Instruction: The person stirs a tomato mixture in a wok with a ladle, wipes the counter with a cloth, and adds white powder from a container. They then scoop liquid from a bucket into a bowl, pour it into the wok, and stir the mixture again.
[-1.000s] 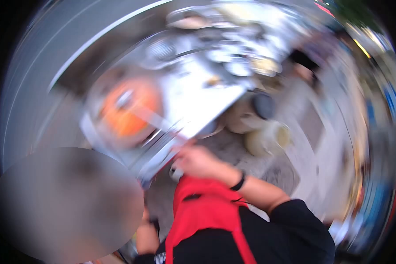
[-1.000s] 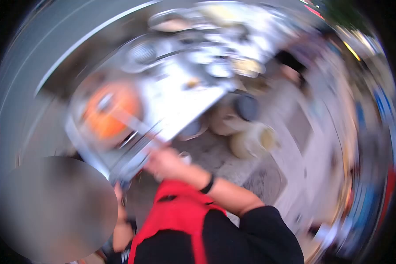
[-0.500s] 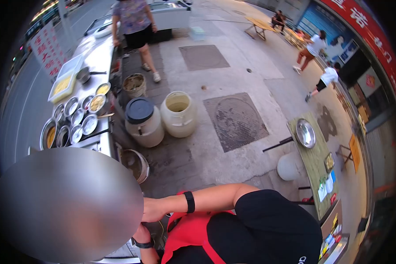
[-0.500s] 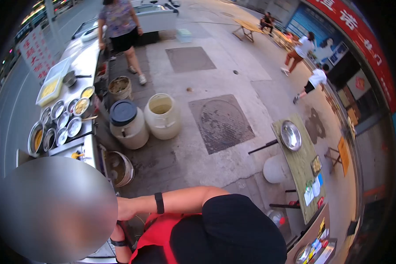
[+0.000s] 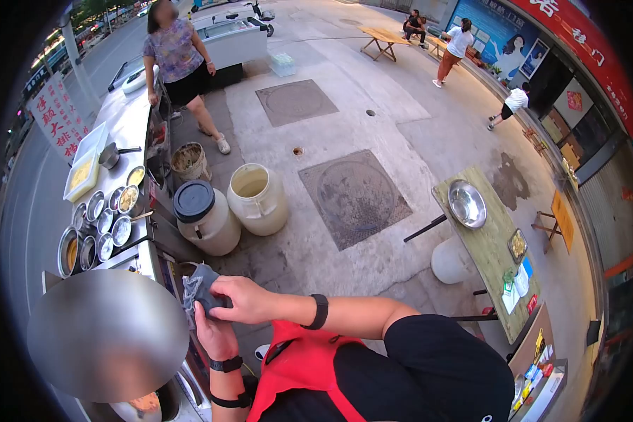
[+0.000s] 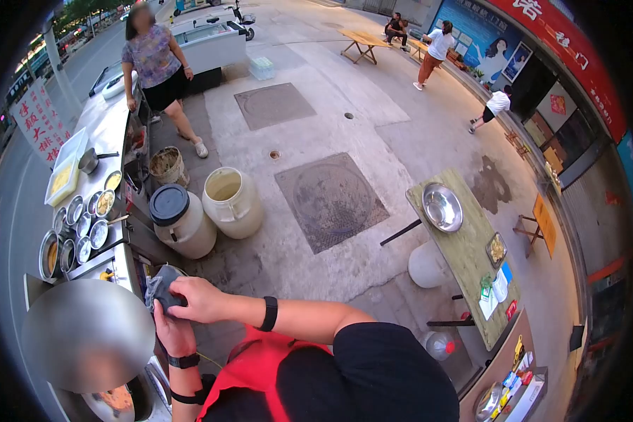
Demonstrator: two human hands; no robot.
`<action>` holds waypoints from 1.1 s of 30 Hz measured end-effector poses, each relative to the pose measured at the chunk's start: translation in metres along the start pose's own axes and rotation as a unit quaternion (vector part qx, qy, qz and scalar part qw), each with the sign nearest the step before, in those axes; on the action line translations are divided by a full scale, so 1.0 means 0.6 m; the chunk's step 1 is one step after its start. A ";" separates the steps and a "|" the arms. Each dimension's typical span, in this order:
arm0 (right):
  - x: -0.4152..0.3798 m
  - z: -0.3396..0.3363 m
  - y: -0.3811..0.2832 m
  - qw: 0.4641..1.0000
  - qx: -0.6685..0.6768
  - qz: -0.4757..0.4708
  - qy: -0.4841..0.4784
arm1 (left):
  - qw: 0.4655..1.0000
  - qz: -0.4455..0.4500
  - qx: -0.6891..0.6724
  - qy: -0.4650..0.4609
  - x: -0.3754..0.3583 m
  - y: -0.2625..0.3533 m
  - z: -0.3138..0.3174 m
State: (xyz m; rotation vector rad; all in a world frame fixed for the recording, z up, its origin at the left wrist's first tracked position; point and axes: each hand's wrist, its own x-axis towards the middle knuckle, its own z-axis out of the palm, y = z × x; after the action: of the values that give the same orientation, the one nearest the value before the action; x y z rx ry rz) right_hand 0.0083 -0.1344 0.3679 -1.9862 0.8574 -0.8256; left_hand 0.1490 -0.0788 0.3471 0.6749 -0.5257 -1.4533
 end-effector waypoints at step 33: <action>-0.201 -0.251 0.046 0.973 0.031 0.134 0.185 | 0.890 -0.150 0.322 -0.287 -0.012 -0.111 0.160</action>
State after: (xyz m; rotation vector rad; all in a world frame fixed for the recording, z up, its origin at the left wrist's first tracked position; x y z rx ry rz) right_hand -0.1846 -0.1125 0.3851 -1.6371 1.2667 -1.0648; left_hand 0.0340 -0.0805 0.3694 0.8633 -1.4643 -1.7838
